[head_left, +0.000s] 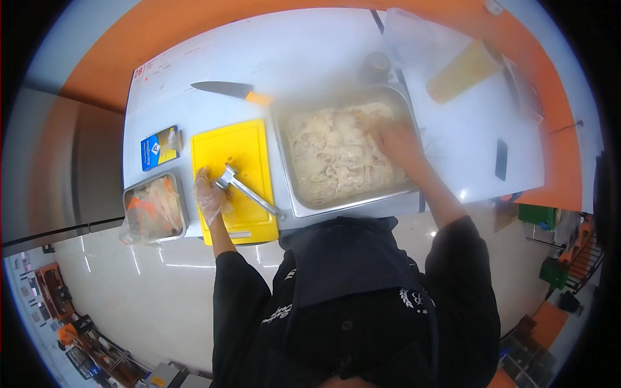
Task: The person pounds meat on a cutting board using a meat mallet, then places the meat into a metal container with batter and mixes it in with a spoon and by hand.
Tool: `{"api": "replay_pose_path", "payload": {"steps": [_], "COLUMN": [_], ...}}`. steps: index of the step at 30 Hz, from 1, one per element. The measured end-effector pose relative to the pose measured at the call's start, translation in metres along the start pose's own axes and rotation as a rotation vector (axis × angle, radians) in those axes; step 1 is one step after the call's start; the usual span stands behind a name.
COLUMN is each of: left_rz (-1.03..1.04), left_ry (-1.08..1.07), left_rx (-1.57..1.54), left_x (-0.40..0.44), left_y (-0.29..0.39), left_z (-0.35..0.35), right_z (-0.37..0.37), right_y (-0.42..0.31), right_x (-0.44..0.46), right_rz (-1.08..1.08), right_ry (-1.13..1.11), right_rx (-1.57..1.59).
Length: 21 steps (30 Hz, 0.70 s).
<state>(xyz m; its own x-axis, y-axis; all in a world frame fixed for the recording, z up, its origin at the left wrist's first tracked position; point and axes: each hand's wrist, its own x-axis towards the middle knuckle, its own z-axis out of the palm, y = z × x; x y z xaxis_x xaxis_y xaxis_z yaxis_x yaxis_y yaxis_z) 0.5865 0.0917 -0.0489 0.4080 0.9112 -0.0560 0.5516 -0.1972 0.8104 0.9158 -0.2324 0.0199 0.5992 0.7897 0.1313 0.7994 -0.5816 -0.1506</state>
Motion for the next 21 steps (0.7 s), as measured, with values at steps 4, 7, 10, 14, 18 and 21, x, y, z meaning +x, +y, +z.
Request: {"api": "replay_pose_path", "payload": {"steps": [4,7,10,14,18,21], "left_rz": [0.116,-0.215,-0.148,-0.05,-0.045,-0.126], "left_ry": [0.038,-0.047,0.009,-0.005,-0.016,0.023], "left_rx": [0.025,-0.373,-0.232,-0.152,-0.131,-0.359], "left_x": [0.013,-0.003,-0.006,-0.005,-0.008,-0.01], "left_y": [-0.034,0.018,0.022,0.014,0.024,0.03], "left_z": [0.001,-0.002,-0.002,0.0,-0.004,0.001], "right_z": [-0.019,-0.014,-0.016,0.0,-0.009,-0.017], "right_y": [-0.006,-0.004,-0.005,-0.001,-0.009,-0.01], "right_x": [0.015,0.013,0.014,0.013,0.018,0.011], "right_rz": [0.096,0.1,0.143,0.161,0.195,0.13], "right_ry": [-0.013,-0.092,-0.077,-0.161,-0.121,-0.157], "right_rx": [0.029,-0.064,-0.069,-0.07,-0.029,-0.129]}}
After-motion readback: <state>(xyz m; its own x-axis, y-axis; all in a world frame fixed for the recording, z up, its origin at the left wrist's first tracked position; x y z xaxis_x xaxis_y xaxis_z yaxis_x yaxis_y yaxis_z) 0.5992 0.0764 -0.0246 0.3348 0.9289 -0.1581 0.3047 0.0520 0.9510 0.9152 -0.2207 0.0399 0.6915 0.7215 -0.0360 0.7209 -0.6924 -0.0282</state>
